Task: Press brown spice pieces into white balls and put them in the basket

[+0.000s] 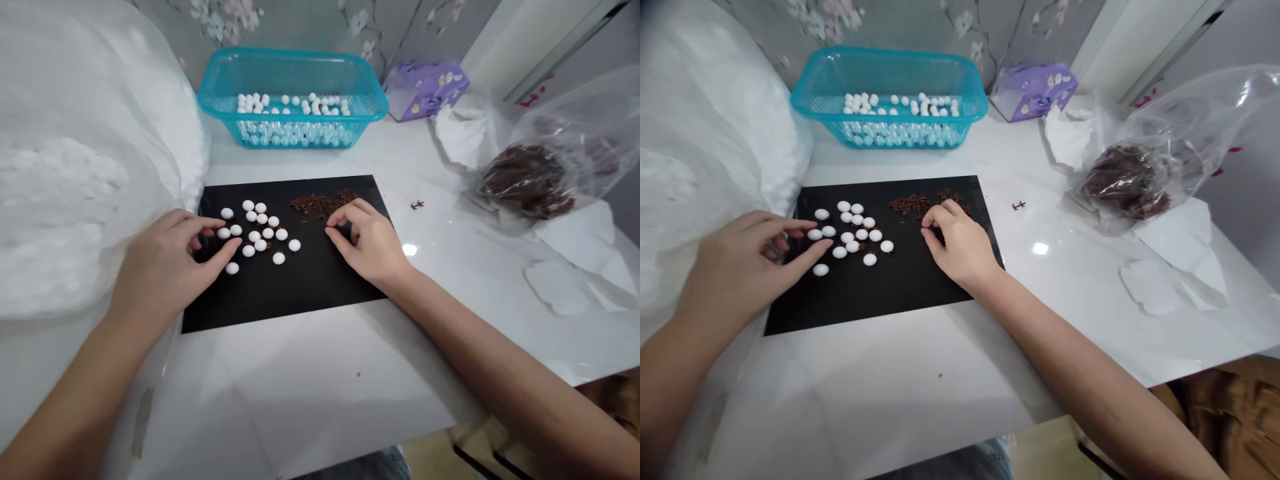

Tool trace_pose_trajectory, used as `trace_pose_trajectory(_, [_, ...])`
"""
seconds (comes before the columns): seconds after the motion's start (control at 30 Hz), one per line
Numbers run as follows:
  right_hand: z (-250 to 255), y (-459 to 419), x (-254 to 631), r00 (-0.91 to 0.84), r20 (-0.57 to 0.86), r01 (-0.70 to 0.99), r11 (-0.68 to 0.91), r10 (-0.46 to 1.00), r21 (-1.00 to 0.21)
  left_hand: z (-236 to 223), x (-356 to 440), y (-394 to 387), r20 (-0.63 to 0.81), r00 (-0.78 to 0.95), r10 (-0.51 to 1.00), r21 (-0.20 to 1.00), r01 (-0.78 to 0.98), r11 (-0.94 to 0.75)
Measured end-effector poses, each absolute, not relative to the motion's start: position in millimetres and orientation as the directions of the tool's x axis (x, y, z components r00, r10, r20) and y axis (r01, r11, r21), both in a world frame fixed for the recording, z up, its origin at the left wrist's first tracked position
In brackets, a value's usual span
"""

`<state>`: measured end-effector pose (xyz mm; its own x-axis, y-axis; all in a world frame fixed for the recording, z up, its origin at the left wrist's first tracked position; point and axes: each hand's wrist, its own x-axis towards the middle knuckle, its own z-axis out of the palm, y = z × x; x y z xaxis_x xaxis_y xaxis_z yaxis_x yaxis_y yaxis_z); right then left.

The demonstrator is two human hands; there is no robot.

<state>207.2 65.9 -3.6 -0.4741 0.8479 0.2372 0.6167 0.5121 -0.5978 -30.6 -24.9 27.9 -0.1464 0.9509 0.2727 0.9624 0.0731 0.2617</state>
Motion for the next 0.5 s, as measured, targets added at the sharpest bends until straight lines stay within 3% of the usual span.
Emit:
trace_pose_trajectory(0.33, [-6, 65, 207, -0.433, 0.278, 0.591, 0.503, 0.857, -0.631, 40, -21, -37, 0.527, -0.073, 0.847, 0.221, 0.974, -0.054])
trace_pose_trajectory(0.5, [-7, 64, 208, -0.415, 0.263, 0.581, 0.476, 0.871, -0.66, 43, -26, -41, 0.531, -0.177, 0.829, 0.291, 0.957, 0.017])
